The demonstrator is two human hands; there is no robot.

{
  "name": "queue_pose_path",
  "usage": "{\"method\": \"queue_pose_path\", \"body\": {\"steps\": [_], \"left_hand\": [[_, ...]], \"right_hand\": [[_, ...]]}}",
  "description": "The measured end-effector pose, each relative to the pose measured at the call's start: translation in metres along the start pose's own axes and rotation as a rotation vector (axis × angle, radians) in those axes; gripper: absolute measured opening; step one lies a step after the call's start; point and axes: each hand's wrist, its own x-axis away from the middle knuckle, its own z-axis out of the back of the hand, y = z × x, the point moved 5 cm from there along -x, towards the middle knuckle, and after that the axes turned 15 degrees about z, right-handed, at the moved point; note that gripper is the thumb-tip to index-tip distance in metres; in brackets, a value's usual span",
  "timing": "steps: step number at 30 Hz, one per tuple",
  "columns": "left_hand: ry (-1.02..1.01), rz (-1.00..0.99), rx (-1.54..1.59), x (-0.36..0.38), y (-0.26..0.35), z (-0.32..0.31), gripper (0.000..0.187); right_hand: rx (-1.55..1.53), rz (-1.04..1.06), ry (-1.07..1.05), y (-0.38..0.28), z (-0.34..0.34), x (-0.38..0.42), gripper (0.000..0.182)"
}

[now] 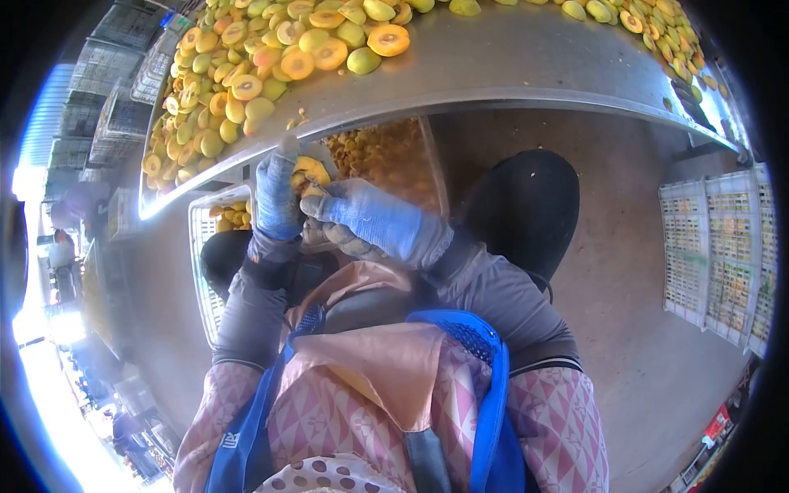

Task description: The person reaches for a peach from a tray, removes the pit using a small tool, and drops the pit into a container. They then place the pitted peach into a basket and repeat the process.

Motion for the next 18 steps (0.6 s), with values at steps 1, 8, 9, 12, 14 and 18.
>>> {"method": "queue_pose_path", "body": {"steps": [1,8,9,12,14,18], "left_hand": [[0.000,0.014,0.018,0.002,0.000,-0.001,0.039],[0.053,-0.028,0.246,-0.016,-0.036,0.028,0.045],[0.084,0.071,0.415,-0.012,-0.031,0.021,0.049],[0.068,0.020,0.381,-0.004,-0.008,0.009,0.051],[0.000,-0.032,0.363,0.000,0.001,0.005,0.050],[0.050,-0.265,0.090,0.009,0.008,-0.003,0.047]], "right_hand": [[-0.017,0.002,0.002,-0.001,-0.002,0.001,0.033],[-0.104,0.099,-0.091,-0.020,-0.006,0.009,0.038],[-0.082,0.143,-0.005,-0.025,-0.001,0.009,0.031],[0.295,0.232,0.135,-0.024,0.015,0.001,0.028],[0.460,0.509,0.192,-0.020,0.019,-0.011,0.033],[0.538,0.471,0.283,-0.018,0.009,-0.015,0.036]]}}
